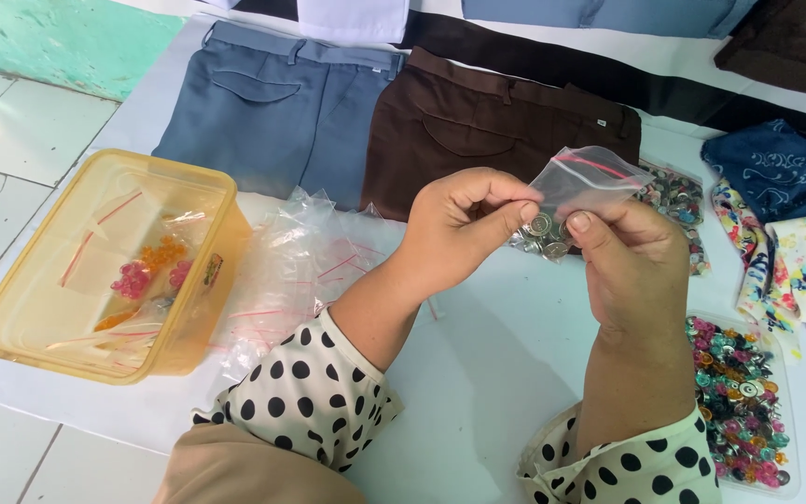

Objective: Sorting small colorful buttons and placing them into small plastic zip-lock bags on a white workspace.

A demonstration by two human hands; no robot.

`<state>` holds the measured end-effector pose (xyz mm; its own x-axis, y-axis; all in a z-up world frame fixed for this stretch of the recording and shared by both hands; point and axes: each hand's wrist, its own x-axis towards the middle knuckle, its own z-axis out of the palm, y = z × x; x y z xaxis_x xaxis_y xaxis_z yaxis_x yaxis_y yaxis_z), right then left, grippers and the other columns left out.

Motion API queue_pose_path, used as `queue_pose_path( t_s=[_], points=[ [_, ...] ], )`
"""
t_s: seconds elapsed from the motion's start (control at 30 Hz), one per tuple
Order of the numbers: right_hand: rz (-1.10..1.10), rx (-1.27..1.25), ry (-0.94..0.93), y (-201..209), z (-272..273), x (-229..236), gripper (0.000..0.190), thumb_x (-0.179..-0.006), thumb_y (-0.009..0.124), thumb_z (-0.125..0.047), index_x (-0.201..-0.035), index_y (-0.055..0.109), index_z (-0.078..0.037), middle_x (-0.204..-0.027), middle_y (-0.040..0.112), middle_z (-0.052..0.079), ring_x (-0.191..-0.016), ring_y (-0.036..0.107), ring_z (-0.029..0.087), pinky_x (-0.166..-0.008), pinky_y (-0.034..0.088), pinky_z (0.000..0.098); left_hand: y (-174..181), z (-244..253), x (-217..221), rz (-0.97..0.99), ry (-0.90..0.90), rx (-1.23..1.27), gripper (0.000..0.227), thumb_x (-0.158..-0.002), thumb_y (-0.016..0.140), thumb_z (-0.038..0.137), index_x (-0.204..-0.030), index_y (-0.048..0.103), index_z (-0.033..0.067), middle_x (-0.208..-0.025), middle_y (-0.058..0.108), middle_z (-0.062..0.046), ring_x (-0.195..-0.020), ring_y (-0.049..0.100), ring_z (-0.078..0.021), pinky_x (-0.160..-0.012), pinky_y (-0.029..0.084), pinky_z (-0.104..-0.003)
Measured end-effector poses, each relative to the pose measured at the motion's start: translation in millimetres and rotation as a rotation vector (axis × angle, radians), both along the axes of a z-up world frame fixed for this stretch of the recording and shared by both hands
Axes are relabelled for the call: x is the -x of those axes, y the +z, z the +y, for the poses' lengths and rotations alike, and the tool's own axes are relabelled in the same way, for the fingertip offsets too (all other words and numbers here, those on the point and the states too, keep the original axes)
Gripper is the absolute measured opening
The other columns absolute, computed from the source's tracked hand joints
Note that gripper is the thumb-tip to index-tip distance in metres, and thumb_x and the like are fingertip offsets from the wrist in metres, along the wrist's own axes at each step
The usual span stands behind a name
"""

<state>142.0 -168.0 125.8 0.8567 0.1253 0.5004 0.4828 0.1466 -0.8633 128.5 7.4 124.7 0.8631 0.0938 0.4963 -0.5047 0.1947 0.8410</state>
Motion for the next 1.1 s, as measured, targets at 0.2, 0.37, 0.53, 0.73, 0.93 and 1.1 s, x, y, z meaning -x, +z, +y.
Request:
queue_pose_path(
  t_s=[0.2,0.37,0.53,0.73,0.93,1.1],
  points=[
    [0.117,0.113,-0.016,-7.7,-17.9,-1.8,0.001,-0.094,0.068,0.0,-0.093,0.069,0.0,-0.097,0.067,0.015,-0.09,0.065,0.023,-0.07,0.057,0.0288,4.9,11.0,2.3,0.019,-0.024,-0.174,0.014,-0.09,0.075,0.003,-0.091,0.072,0.0164,-0.088,0.069,0.003,-0.077,0.062,-0.0054,-0.068,0.053,-0.019],
    [0.143,0.145,-0.027,6.7,-16.7,4.6,0.017,-0.09,0.069,0.004,-0.105,0.074,-0.003,-0.095,0.065,0.008,-0.083,0.063,0.017,-0.071,0.055,0.0266,2.8,15.8,2.2,0.055,-0.108,-0.103,0.012,-0.091,0.076,0.004,-0.094,0.071,0.0144,-0.087,0.069,0.003,-0.074,0.063,-0.0046,-0.065,0.052,-0.018],
    [0.063,0.153,-0.019,7.3,-19.6,7.8,0.018,-0.089,0.073,0.009,-0.103,0.073,-0.003,-0.093,0.067,0.007,-0.084,0.064,0.014,-0.072,0.055,0.0219,4.6,14.7,4.2,0.041,-0.103,-0.173,0.017,-0.091,0.068,-0.002,-0.094,0.069,0.0153,-0.085,0.067,0.004,-0.073,0.061,-0.0048,-0.066,0.052,-0.019],
    [0.084,0.263,-0.034,22.1,-17.9,19.1,0.01,-0.089,0.074,0.0,-0.098,0.074,-0.004,-0.088,0.067,0.006,-0.079,0.063,0.012,-0.067,0.051,0.0214,4.0,14.7,7.1,-0.011,-0.256,-0.052,0.005,-0.095,0.074,0.011,-0.099,0.071,0.012,-0.092,0.069,0.0,-0.077,0.065,-0.0076,-0.068,0.056,-0.019],
    [0.067,0.233,0.031,14.3,-22.1,12.9,0.016,-0.091,0.071,0.001,-0.107,0.072,-0.002,-0.097,0.064,0.008,-0.085,0.062,0.015,-0.069,0.054,0.0232,1.7,16.0,5.0,0.013,-0.306,-0.042,0.005,-0.096,0.072,0.007,-0.099,0.07,0.0105,-0.093,0.07,-0.001,-0.077,0.066,-0.0079,-0.066,0.055,-0.019],
    [0.066,0.286,0.015,11.9,-27.4,11.6,0.014,-0.091,0.069,0.001,-0.104,0.072,-0.003,-0.095,0.067,0.008,-0.084,0.062,0.014,-0.069,0.052,0.0229,1.0,17.4,1.3,0.064,-0.354,-0.035,0.004,-0.096,0.071,0.008,-0.097,0.072,0.0115,-0.091,0.071,0.0,-0.077,0.066,-0.0078,-0.066,0.056,-0.02]
  ],
)
